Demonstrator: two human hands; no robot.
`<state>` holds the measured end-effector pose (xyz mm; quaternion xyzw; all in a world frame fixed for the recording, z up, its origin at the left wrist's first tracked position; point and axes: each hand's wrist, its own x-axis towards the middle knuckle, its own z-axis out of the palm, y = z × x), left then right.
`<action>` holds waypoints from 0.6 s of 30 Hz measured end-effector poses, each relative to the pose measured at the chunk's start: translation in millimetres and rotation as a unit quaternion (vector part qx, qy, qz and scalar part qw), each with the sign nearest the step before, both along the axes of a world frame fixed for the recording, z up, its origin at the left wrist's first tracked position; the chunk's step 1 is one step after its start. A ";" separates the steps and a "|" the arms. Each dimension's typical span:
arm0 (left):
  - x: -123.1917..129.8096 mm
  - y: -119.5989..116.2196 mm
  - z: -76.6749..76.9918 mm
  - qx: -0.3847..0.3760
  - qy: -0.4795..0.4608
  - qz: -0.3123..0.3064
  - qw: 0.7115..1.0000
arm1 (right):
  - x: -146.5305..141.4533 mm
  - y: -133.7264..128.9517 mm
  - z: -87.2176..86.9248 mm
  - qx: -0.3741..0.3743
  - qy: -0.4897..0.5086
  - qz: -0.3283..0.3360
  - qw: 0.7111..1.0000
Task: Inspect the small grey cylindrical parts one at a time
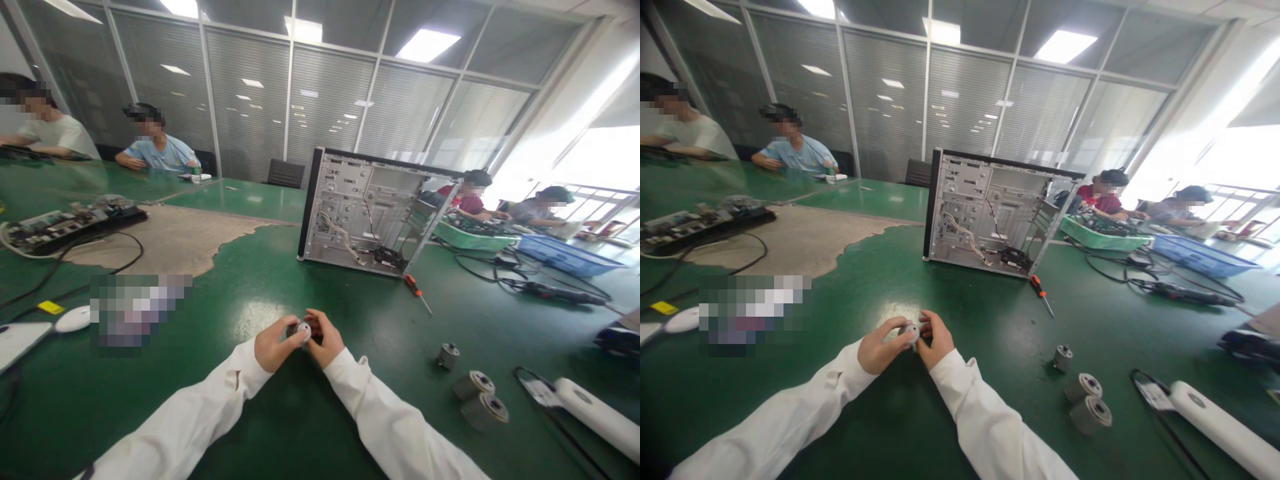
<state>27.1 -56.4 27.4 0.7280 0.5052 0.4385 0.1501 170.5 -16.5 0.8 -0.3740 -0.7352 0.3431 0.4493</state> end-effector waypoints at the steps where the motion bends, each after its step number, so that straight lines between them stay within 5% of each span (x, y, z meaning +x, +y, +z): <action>1: 2.1 -1.2 1.5 -0.018 0.001 0.005 1.000 | 0.2 -0.5 0.7 0.003 0.000 0.000 1.000; 10: -11.5 12.0 -8.5 0.070 0.022 -0.081 0.994 | -0.2 0.7 0.3 -0.004 0.007 0.000 1.000; 18: -13.4 16.6 -16.8 -0.017 -0.068 -0.115 0.991 | 5.7 -9.1 23.6 0.088 0.035 0.018 0.995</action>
